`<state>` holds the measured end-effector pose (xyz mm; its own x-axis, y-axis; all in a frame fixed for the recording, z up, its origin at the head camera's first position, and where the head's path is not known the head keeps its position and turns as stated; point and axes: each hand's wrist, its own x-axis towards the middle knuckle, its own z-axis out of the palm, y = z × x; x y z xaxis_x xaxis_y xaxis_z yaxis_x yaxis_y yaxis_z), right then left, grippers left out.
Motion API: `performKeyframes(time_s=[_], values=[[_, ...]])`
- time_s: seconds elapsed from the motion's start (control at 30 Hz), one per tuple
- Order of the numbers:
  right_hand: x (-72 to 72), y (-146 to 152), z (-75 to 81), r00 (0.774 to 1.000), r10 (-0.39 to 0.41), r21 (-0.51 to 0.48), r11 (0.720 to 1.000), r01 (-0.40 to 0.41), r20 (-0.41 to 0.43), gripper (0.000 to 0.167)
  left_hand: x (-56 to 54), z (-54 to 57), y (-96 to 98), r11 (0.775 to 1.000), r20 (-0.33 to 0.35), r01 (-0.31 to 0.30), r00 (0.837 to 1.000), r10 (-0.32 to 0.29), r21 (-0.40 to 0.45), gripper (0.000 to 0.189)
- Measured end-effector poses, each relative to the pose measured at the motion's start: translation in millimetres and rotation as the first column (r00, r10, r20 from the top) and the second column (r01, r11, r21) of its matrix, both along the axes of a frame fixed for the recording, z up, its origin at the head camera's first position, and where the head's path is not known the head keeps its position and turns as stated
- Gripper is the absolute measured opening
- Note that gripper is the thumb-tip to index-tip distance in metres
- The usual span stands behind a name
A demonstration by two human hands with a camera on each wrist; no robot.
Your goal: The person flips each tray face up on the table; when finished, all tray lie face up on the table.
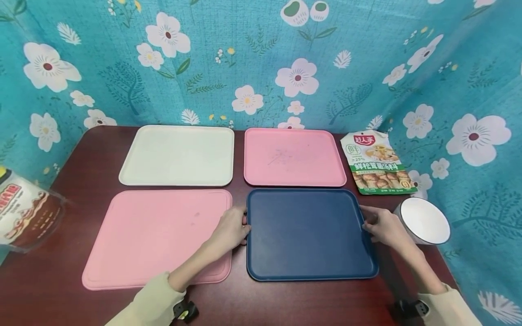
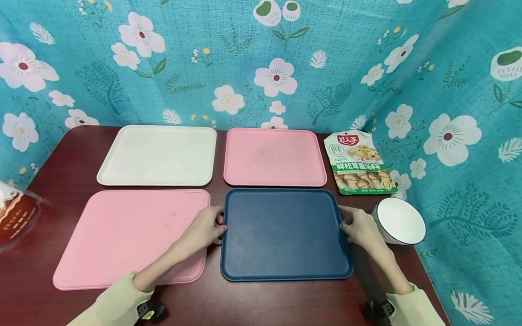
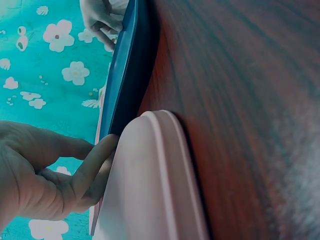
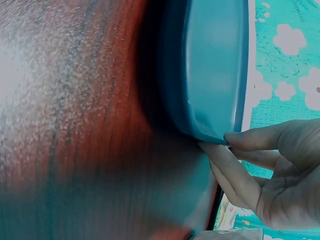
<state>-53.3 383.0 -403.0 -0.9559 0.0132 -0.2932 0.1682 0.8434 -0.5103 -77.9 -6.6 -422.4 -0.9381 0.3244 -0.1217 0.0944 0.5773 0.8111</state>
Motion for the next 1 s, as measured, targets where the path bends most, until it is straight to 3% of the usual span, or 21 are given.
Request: performKeyframes(time_s=[0.3,0.4,0.5,0.67,0.77,0.9,1.0], values=[[2.8,-4.2,0.0,0.999,-0.001,0.045,0.999,0.003,-0.042,0.053,0.1,2.7,-1.7,1.0,-0.009,0.017,1.0,-0.017,0.004,0.013],[7.5,-8.7,1.6,0.999,-0.017,0.082,0.996,0.021,-0.047,0.051,1.7,4.7,-3.7,0.999,0.046,0.007,0.999,-0.01,0.048,0.013],[13.1,-13.0,4.3,0.997,-0.026,0.114,0.993,0.033,-0.067,0.044,3.8,8.0,-7.7,0.992,0.11,-0.018,0.994,0.005,0.123,0.026],[25.5,-22.2,13.1,0.984,0.003,0.176,0.984,0.029,-0.178,0.036,4.0,15.2,-19.8,0.967,0.192,-0.087,0.981,0.041,0.24,0.041],[38.6,-34.9,18.9,0.981,-0.017,0.142,0.989,0.045,-0.193,0.039,7.3,16.9,-32.2,0.957,0.225,-0.146,0.97,0.089,0.251,0.042],[54.8,-62.2,26.9,0.986,-0.072,0.022,0.997,0.076,-0.149,0.042,14.3,17.0,-54.8,0.944,0.247,-0.228,0.954,0.168,0.238,0.043],[58.6,-83.4,32.7,0.987,-0.086,-0.062,0.995,0.078,-0.135,0.042,18.0,17.5,-74.4,0.93,0.259,-0.265,0.945,0.198,0.254,0.041]])
